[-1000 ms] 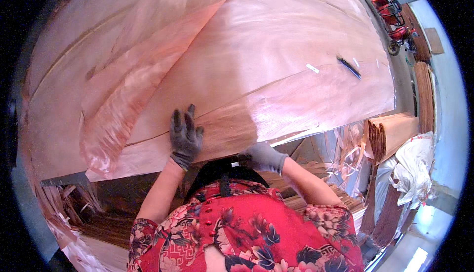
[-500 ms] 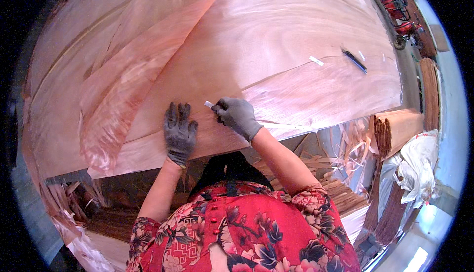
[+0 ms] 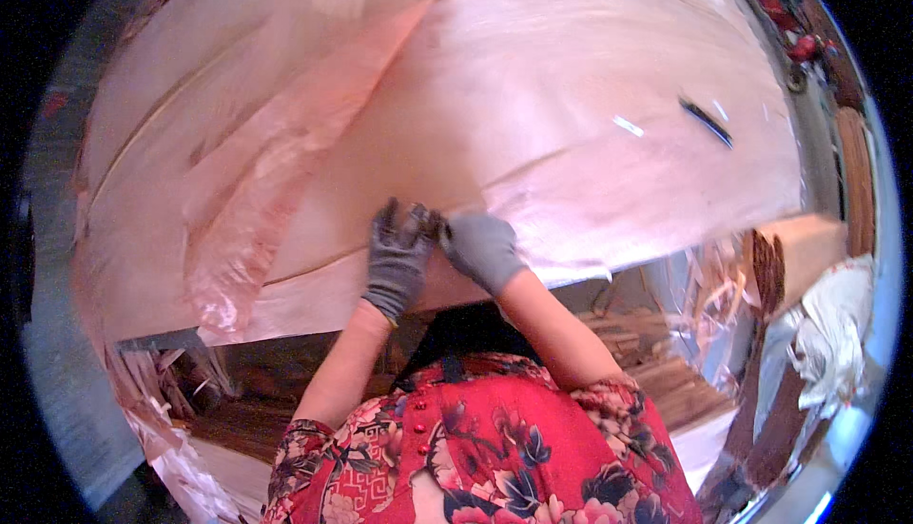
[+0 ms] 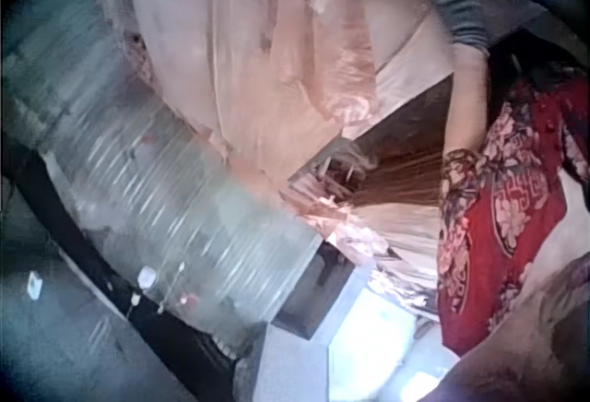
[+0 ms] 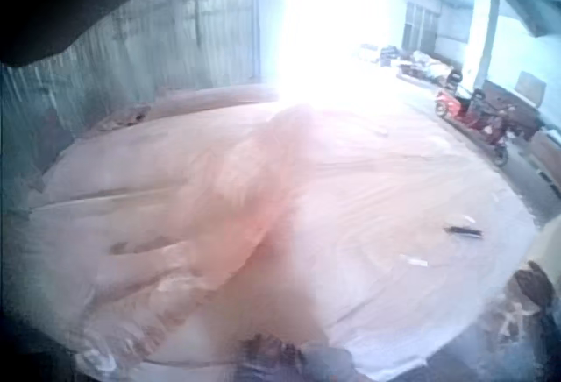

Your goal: The person assembles a large wooden panel by layering thin sheets of wood veneer onto a flat board. They use a utility knife to trim the edges of the veneer and apply small strips of white tape to secure the layers together. The process involves smoothing the veneer, cutting excess material, and taping the seams to create a finished panel.

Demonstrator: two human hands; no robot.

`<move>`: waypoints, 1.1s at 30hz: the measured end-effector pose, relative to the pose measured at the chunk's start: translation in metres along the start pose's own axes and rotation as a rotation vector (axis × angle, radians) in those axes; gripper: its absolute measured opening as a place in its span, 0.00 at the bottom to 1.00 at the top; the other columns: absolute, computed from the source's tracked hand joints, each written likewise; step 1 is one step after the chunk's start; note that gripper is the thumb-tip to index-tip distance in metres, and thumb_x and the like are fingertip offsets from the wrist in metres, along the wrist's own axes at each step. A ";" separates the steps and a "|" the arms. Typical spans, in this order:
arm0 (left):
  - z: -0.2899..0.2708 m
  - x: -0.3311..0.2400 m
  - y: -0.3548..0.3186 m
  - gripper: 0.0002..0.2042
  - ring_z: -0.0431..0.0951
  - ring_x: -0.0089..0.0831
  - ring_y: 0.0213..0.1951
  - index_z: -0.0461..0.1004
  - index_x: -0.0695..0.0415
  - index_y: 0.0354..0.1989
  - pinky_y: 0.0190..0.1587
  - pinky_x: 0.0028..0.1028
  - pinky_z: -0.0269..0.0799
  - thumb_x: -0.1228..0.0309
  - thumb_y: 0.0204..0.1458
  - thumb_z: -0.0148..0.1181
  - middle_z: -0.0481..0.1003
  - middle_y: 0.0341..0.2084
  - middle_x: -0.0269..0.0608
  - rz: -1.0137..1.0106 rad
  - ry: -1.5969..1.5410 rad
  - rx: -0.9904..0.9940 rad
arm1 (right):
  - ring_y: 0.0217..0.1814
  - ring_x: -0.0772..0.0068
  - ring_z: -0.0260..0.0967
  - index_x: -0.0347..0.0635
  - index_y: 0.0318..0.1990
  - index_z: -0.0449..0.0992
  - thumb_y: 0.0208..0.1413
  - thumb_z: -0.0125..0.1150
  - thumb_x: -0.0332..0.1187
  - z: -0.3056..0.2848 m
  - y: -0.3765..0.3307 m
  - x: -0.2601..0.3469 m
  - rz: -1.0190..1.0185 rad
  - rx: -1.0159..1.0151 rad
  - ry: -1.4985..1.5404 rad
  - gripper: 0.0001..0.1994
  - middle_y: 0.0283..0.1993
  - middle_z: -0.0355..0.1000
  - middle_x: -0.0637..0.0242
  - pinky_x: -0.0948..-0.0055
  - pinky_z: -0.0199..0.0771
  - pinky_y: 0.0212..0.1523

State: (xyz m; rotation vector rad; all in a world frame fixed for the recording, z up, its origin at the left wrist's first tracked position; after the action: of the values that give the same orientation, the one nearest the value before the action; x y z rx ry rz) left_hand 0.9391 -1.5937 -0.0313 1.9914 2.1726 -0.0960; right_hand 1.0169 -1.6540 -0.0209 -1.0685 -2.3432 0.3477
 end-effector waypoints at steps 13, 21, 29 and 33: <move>-0.047 0.084 -0.029 0.22 0.57 0.47 0.57 0.59 0.49 0.57 0.60 0.45 0.46 0.67 0.51 0.44 0.59 0.54 0.45 -0.342 -0.472 -0.080 | 0.21 0.63 0.71 0.43 0.44 0.69 0.52 0.51 0.30 -0.016 -0.060 -0.004 -0.276 -0.259 0.430 0.11 0.22 0.71 0.60 0.66 0.69 0.23; -0.137 0.239 -0.084 0.23 0.62 0.49 0.54 0.63 0.53 0.55 0.59 0.46 0.50 0.69 0.46 0.49 0.65 0.48 0.52 -0.201 0.592 -0.112 | 0.21 0.81 0.66 0.33 0.32 0.72 0.55 0.53 0.29 -0.022 -0.071 -0.013 0.075 -0.257 1.056 0.07 0.21 0.70 0.66 0.81 0.67 0.24; -0.295 0.454 -0.058 0.30 0.61 0.44 0.54 0.53 0.51 0.61 0.54 0.43 0.58 0.71 0.45 0.52 0.62 0.53 0.44 -0.223 1.163 -0.284 | 0.27 0.72 0.68 0.34 0.30 0.72 0.50 0.57 0.28 0.051 -0.076 0.145 -0.086 -0.083 0.612 0.05 0.25 0.70 0.60 0.75 0.66 0.30; -0.339 0.465 -0.124 0.34 0.55 0.50 0.58 0.48 0.54 0.63 0.58 0.44 0.52 0.58 0.48 0.53 0.57 0.57 0.49 -0.183 0.638 -0.763 | 0.29 0.56 0.68 0.40 0.33 0.72 0.51 0.55 0.38 0.106 -0.081 0.204 -0.063 0.163 0.593 0.10 0.27 0.69 0.53 0.66 0.66 0.30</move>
State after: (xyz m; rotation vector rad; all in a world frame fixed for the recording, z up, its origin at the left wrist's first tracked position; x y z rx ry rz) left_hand 0.7466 -1.0896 0.2047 1.4708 2.1892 1.2891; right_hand 0.7959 -1.5537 0.0013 -0.8702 -1.7818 0.1622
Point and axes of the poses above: each hand's wrist, its own y-axis towards the middle knuckle, its own z-axis out of the palm, x = y × z, the point moved 10 cm from there along y, towards the middle knuckle
